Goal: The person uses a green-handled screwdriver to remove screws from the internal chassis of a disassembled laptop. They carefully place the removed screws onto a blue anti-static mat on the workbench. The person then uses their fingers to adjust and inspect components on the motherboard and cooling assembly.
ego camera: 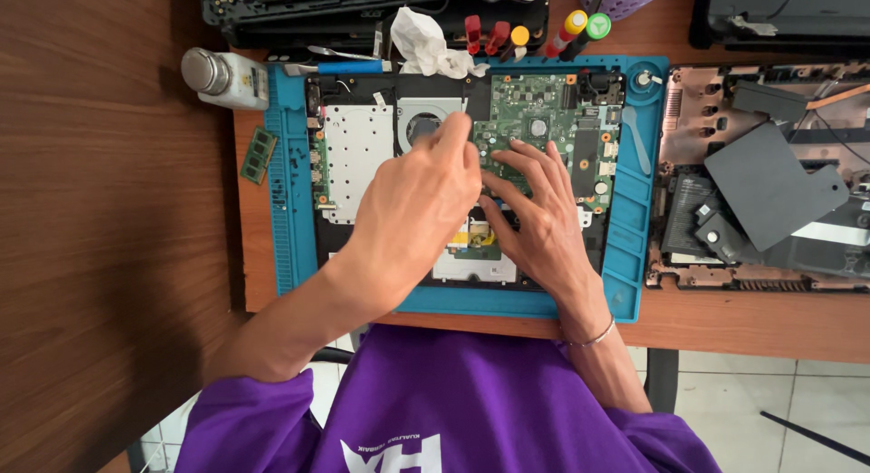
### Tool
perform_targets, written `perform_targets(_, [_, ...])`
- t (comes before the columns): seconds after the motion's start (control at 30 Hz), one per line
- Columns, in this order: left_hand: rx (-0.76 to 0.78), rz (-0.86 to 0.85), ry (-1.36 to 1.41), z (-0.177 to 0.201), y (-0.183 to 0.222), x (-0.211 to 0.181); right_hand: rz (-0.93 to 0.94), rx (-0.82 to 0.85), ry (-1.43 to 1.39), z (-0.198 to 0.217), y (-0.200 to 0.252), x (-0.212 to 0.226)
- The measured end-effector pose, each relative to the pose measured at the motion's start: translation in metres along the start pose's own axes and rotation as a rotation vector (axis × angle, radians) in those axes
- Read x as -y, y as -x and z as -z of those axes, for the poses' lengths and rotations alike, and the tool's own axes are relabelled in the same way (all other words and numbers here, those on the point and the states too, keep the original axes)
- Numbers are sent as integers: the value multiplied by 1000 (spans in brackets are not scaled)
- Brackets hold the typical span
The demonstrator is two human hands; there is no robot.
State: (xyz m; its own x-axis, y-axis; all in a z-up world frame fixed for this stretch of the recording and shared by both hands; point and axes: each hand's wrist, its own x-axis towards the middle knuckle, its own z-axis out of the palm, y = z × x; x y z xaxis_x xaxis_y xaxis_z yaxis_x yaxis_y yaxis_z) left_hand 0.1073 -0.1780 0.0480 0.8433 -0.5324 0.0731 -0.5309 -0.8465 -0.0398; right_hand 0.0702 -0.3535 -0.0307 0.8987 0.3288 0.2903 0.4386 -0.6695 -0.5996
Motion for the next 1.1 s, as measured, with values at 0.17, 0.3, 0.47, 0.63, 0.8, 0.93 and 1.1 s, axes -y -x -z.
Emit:
perform_targets(0.17, [5,0,1,6,-3,2,2,3,-5,0,0,0])
perform_targets(0.3, [226,104,-38,5,0,4,1,7,0,1,0,0])
perform_targets(0.47, [98,-1,-16,3,0,12,2,7,-6,2,-1,0])
perform_targets(0.63, [14,-22,-39,4,-1,8,0,9,-7,2,-1,0])
perform_targets(0.8, [255,115,-47,2,4,8,-4,11,-3,1,0,0])
perform_targets(0.93, [-68,-48,65,2,1,15,-4,7,-8,2,-1,0])
perform_targets(1.1, [112,98,136,8,2,18,-6,6,-8,1,-1,0])
